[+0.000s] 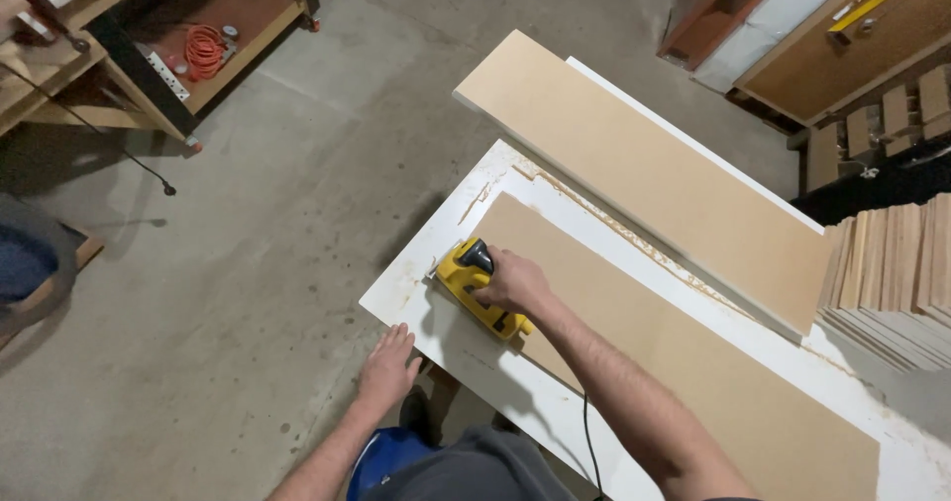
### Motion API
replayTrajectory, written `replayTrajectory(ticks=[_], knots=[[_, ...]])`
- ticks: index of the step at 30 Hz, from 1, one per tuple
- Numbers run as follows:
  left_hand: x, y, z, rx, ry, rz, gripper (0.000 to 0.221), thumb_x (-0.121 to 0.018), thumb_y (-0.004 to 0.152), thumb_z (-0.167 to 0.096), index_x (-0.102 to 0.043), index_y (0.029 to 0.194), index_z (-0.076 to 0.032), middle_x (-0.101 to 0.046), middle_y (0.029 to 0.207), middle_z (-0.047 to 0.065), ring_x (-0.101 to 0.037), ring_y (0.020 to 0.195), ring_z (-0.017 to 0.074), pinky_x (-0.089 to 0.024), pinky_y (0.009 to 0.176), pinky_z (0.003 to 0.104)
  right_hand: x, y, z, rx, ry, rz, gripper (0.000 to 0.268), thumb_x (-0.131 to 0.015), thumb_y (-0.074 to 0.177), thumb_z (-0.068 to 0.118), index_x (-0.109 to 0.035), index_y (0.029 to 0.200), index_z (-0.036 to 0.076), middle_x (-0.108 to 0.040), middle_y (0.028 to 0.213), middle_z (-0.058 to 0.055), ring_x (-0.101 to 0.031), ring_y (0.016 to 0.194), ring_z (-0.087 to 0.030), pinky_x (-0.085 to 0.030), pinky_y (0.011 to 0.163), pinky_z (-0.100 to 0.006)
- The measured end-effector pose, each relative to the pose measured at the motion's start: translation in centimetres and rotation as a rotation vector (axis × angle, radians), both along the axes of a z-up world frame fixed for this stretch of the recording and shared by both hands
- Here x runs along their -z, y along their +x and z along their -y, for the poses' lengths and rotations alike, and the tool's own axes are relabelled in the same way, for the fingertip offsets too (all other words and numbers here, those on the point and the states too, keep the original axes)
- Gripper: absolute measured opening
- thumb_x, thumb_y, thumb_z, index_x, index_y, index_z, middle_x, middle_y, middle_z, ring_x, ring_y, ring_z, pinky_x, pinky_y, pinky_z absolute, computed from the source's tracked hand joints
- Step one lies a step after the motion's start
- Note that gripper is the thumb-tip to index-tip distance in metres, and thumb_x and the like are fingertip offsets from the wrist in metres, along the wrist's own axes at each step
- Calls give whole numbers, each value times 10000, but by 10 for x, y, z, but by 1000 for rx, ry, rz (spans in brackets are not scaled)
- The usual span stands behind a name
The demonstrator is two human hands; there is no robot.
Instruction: Sanding the surface of rectangular wooden boards using an electric orbital sander on a workbench.
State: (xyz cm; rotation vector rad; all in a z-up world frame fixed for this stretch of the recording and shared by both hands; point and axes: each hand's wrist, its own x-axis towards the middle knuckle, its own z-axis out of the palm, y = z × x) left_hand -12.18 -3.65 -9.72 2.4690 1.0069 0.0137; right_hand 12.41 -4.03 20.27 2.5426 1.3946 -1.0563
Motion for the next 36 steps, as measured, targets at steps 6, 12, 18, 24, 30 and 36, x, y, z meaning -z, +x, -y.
replayTrajectory(ticks=[6,12,18,24,30,36], knots=[[11,-1,2,-4,69,28,588,-582,986,-365,-496,1476,-51,-414,1600,127,-358,1505,259,-241,1261,408,4,1,4,7,29,-5,567,-758,875,389,-528,1354,193,-683,1178,-52,-665,1023,-205,-591,893,-340],[8,0,2,-6,62,18,598,-590,980,-361,-485,1483,-55,-398,1606,140,-351,1507,281,-240,1263,420,0,0,6,10,29,0,576,-753,872,386,-529,1375,217,-691,1208,-38,-679,1043,-191,-603,891,-337],[-14,7,0,-39,-60,-69,619,-559,1002,-355,-414,1525,-57,-328,1644,124,-272,1544,279,-210,1273,418,14,11,8,-85,40,34,595,-768,836,415,-543,1358,240,-689,1164,-39,-662,1023,-208,-580,883,-365],[-6,7,2,-30,-14,-70,635,-575,989,-374,-426,1519,-57,-354,1632,124,-295,1535,280,-226,1267,424,35,18,13,-178,97,46,582,-785,822,422,-567,1322,218,-695,1166,-43,-658,1023,-218,-579,858,-370],[11,4,4,-24,74,21,606,-622,949,-327,-493,1468,-41,-422,1592,151,-358,1502,315,-274,1248,446,7,10,12,-79,63,-9,546,-764,834,333,-556,1330,238,-693,1140,-33,-666,1014,-190,-594,886,-343],[16,4,4,-9,101,7,597,-609,958,-333,-497,1464,-37,-423,1590,144,-367,1496,290,-250,1260,439,-25,9,0,167,12,-83,517,-731,904,276,-534,1379,227,-709,1228,-27,-718,1018,-166,-633,859,-314]])
